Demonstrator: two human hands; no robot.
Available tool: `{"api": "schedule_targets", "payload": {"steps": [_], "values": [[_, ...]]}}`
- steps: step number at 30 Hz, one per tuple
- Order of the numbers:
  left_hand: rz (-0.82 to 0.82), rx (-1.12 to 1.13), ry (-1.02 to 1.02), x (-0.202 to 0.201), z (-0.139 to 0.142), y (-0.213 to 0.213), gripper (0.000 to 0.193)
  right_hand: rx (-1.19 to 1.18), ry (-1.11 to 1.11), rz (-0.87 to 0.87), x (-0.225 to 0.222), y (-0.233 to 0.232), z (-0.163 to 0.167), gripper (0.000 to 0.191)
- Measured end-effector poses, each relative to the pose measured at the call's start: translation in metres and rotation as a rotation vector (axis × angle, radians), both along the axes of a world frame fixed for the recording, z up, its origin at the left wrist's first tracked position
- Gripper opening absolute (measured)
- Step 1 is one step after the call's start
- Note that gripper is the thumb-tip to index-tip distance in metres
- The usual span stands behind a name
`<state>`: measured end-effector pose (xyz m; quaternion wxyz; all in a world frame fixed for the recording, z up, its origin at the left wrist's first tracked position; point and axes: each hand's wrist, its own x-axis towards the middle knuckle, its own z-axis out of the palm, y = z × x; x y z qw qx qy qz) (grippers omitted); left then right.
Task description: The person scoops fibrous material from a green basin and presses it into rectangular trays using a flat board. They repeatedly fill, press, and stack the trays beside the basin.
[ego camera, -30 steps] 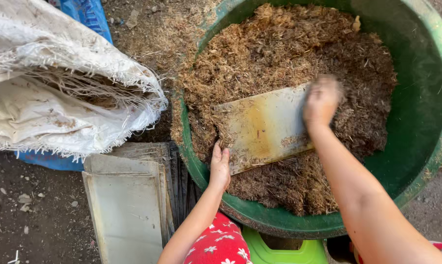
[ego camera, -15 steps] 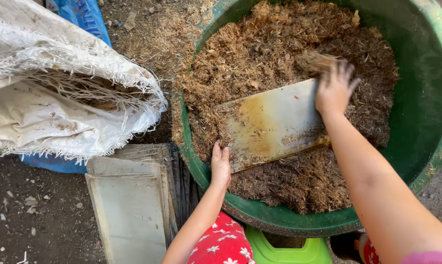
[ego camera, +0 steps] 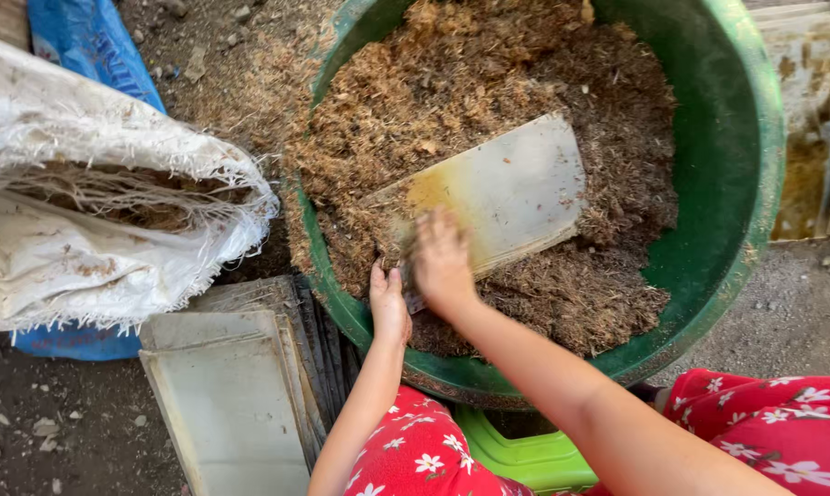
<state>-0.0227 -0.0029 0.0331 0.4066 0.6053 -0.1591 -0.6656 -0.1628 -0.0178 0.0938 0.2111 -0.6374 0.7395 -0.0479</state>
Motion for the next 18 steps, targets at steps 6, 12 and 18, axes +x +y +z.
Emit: {"api": "schedule_targets", "payload": {"steps": [6,12,18], "values": [[-0.055,-0.010,-0.173,-0.003,-0.001,0.004,0.061,0.035,-0.166,-0.191,-0.110,0.038,-0.012,0.050],[-0.061,0.051,-0.163,-0.002,-0.007,0.008,0.066,0.039,0.258,-0.582,-0.254,0.044,-0.032,0.066],[0.042,0.077,-0.018,0.005,-0.004,0.013,0.067,-0.267,-0.079,-0.199,-0.201,-0.062,-0.028,0.060]]}}
